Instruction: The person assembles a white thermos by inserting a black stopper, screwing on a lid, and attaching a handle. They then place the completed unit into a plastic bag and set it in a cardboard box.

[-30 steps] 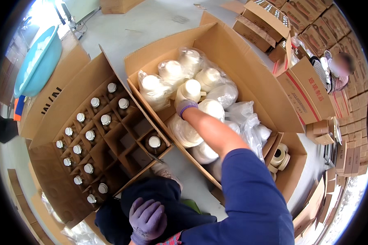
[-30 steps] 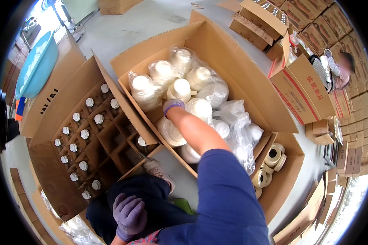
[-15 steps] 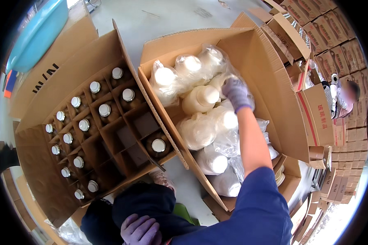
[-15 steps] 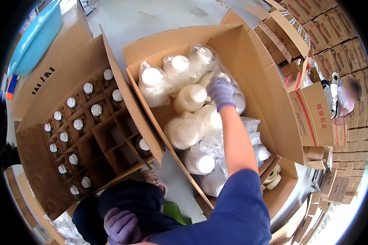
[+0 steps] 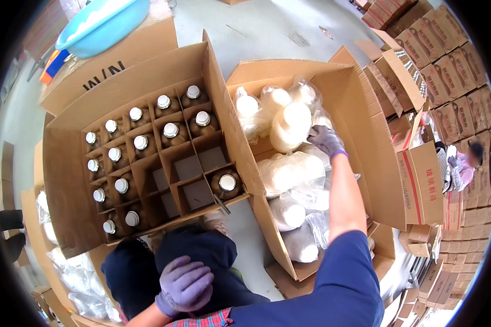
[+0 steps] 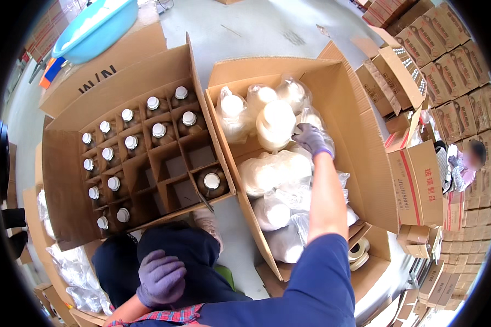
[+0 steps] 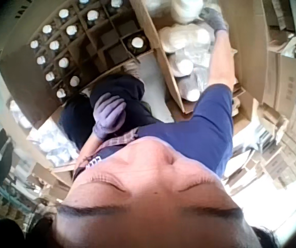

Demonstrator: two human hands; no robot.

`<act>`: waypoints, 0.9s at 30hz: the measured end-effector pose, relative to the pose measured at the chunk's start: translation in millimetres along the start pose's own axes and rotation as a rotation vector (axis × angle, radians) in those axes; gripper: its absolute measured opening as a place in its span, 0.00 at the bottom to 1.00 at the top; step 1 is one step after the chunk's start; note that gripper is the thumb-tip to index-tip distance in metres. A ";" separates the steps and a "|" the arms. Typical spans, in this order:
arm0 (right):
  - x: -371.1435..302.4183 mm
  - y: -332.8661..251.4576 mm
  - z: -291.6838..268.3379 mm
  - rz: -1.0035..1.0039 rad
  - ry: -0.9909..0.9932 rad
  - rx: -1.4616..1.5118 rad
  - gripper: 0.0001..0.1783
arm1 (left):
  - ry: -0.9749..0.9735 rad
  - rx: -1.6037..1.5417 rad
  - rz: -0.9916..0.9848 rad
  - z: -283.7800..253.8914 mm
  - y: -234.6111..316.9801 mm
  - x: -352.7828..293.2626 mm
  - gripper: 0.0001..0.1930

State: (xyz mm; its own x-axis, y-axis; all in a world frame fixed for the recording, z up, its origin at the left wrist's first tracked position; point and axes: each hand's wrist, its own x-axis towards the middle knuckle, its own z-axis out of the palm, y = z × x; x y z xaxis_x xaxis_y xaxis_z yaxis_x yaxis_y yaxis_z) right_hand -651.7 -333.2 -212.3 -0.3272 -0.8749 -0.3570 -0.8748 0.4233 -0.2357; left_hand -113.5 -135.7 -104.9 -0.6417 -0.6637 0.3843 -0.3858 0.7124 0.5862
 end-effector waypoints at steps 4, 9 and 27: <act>-134.9 -70.0 -84.2 -0.123 0.286 0.044 0.23 | 0.050 -0.010 0.003 -5.5 0.4 -12.2 0.19; -304.2 -171.2 -108.6 -0.750 0.571 0.224 0.19 | 0.337 -0.961 -0.510 -21.2 3.0 -10.5 0.46; -209.7 -465.1 188.3 -1.218 -0.229 -0.152 0.27 | 0.173 0.256 -0.387 -160.9 53.8 -105.6 0.24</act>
State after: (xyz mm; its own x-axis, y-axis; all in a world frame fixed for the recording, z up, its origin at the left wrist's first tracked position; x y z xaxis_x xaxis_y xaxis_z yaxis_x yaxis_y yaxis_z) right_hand -108.9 -302.3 -198.0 0.7802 -0.6112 -0.1334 -0.6027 -0.6773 -0.4219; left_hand 40.2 -63.9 0.8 -0.3079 -0.9034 0.2983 -0.7383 0.4246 0.5240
